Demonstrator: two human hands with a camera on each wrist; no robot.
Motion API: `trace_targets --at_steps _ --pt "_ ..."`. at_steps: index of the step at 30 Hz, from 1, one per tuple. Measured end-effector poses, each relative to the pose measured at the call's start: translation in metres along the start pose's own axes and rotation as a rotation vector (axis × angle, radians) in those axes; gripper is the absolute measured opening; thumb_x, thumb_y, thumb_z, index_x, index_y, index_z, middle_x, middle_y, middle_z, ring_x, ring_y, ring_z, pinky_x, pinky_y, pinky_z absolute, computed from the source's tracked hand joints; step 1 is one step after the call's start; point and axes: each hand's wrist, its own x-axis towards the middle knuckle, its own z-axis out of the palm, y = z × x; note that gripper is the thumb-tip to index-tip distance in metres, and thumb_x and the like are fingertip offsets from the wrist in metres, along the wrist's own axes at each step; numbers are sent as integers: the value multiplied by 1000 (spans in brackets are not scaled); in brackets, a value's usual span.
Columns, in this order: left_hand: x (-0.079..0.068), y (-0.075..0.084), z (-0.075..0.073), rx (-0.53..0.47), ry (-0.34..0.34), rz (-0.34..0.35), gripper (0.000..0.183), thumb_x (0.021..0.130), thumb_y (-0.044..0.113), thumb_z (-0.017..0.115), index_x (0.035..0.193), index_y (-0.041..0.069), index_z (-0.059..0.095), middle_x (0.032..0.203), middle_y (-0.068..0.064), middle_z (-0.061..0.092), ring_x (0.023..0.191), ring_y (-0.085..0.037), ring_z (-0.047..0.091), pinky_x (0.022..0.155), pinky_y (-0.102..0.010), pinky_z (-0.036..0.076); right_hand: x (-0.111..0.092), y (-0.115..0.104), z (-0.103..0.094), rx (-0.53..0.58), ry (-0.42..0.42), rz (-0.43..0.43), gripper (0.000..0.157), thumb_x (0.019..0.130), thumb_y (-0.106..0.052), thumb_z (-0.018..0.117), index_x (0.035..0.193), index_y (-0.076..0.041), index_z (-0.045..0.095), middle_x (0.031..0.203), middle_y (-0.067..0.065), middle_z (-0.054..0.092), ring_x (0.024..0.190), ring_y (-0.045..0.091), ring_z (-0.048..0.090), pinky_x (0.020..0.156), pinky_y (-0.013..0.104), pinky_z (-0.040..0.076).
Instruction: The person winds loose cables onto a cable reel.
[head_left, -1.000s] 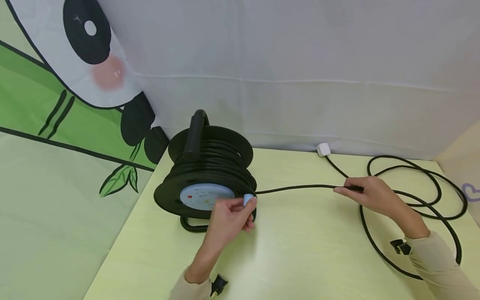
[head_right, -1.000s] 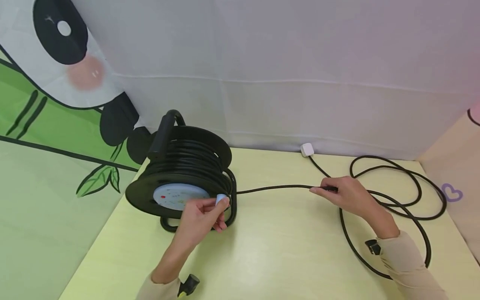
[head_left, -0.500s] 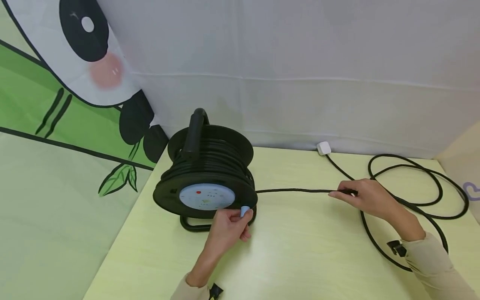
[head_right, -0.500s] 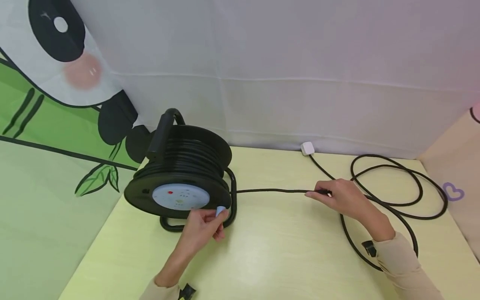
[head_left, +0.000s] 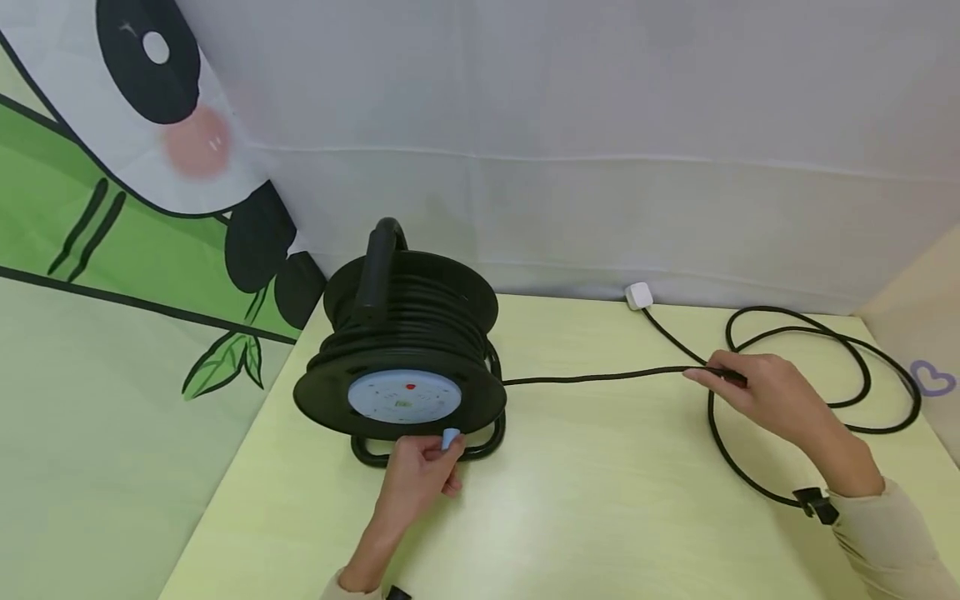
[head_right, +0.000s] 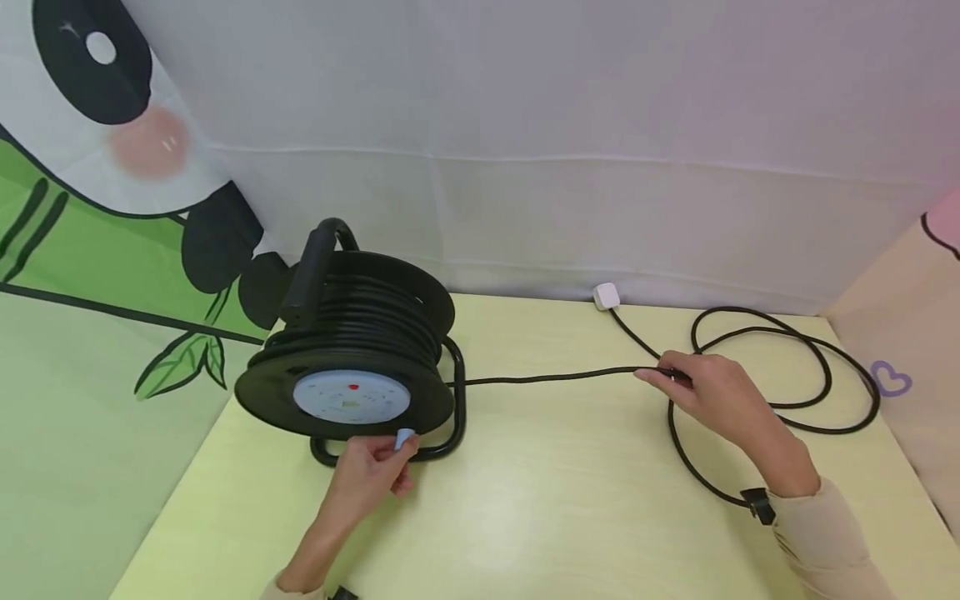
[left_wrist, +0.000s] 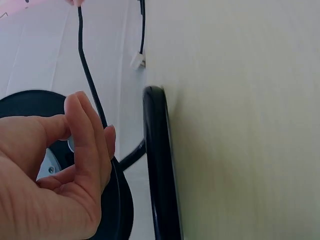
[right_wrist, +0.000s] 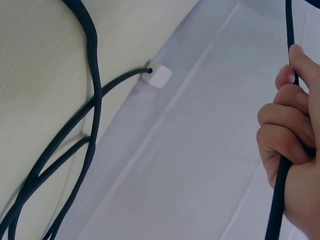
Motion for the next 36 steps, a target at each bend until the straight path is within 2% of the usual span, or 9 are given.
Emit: trace_targets --at_steps 4,7,15,21,24,27,31,33,36 --pt "0 -9 -11 8 37 -57 28 99 18 71 87 -7 73 64 -13 66 54 -23 68 53 -32 61 -5 1 -13 -2 2 41 34 90 -15 80 75 -29 53 60 -21 27 52 -5 25 48 16 25" --pt "-1 -14 -21 -12 80 -86 28 100 18 70 91 -8 73 66 -14 67 54 -20 68 53 -31 61 -5 -1 -19 -6 12 37 31 88 -15 82 75 -28 57 59 -22 29 52 -5 26 49 16 27" --pt "-1 -20 -53 -78 133 -171 32 103 17 65 98 -14 70 72 -14 68 59 -18 70 60 -30 63 -7 6 -34 -36 102 -22 37 78 -11 88 74 -28 56 61 -23 31 54 -8 27 49 14 25" --pt "-4 -12 -81 -62 175 -208 36 104 19 63 110 -17 67 79 -12 71 66 -15 71 67 -29 63 -9 22 -46 -26 157 -90 32 82 -21 87 73 -30 58 60 -22 34 54 -9 27 50 12 25" --pt "-9 -6 -94 -56 206 -213 40 105 23 63 114 -16 67 78 -8 70 67 -15 72 69 -28 63 -12 29 -57 0 201 -39 30 83 -19 87 73 -28 60 59 -19 36 53 -8 28 50 12 26" --pt "-14 3 -104 -77 266 -206 40 103 28 66 108 -12 70 73 -3 69 64 -14 72 68 -28 63 -18 35 -66 40 248 49 33 78 -4 87 71 -24 62 57 -15 40 51 -5 30 49 13 26" --pt "-19 16 -114 -116 341 -179 33 99 32 72 89 1 77 68 -1 67 60 -14 71 66 -27 63 -27 40 -69 82 233 127 38 73 7 86 71 -23 63 56 -15 41 49 -2 32 45 16 26" --pt "-21 23 -117 -133 352 -163 30 97 33 73 84 7 78 68 -1 67 59 -15 70 65 -26 62 -32 42 -68 90 218 143 37 72 7 86 72 -23 64 56 -16 42 48 -1 33 44 17 26" --pt "-23 31 -119 -160 353 -141 28 97 33 74 82 9 79 67 -1 67 58 -15 70 64 -26 62 -37 48 -66 80 209 159 37 71 6 87 73 -23 65 57 -15 43 49 -1 33 45 17 27"
